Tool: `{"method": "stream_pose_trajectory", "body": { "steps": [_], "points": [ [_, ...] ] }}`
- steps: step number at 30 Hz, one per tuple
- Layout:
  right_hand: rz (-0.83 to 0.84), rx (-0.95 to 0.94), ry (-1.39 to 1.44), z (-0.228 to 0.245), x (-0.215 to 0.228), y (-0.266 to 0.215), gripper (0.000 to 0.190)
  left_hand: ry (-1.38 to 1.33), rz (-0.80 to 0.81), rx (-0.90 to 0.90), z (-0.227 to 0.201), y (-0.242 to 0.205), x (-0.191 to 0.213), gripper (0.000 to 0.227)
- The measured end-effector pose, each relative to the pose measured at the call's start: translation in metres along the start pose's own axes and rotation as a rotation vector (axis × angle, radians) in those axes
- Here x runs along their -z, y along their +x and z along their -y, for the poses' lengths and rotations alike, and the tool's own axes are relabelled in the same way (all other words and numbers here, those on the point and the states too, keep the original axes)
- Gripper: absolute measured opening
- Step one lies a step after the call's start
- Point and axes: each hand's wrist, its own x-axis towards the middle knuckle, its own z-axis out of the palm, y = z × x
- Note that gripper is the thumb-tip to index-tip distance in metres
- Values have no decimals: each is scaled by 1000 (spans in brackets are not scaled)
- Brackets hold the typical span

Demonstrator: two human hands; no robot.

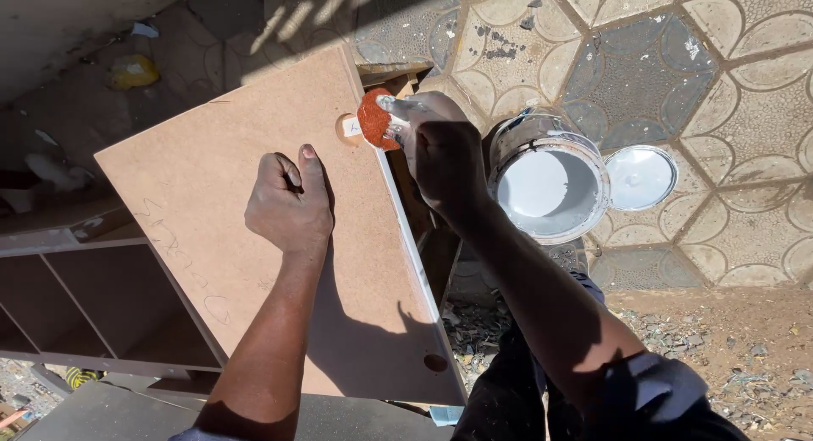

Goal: The person is painting the edges of a wooden board with white paint using a small sponge brush.

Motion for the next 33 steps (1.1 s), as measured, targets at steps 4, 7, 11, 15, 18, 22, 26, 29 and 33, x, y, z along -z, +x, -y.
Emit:
{"method": "stream_pose_trajectory", "body": {
  "steps": [4,7,11,15,18,22,26,29,33],
  "points": [
    [75,-48,206,5,6,58,17,3,17,-23,0,-1,3,47],
    [251,-140,237,35,44,-29,11,-22,12,-21,-2,2,5,47],
    [231,-260,121,34,52,-153,16,-24,5,-22,2,1,2,48],
    [97,-72,31,7,8,-10,13,-19,3,-35,2,2,0,47],
    [86,94,-46,-27,-11,101,28,82,-5,-127,2,-2,-1,48],
    [340,-22,0,-18,13,122,20,79,21,-93,2,-3,1,54],
    [502,-247,302,35,47,45,32,92,28,-37,-2,-3,0,57],
    [548,-506,345,43,62,-64,7,60,24,-42,-3,-3,1,58],
    [668,-814,250,49,83,-196,24,73,15,-49,-1,-3,1,59]
  ]
}}
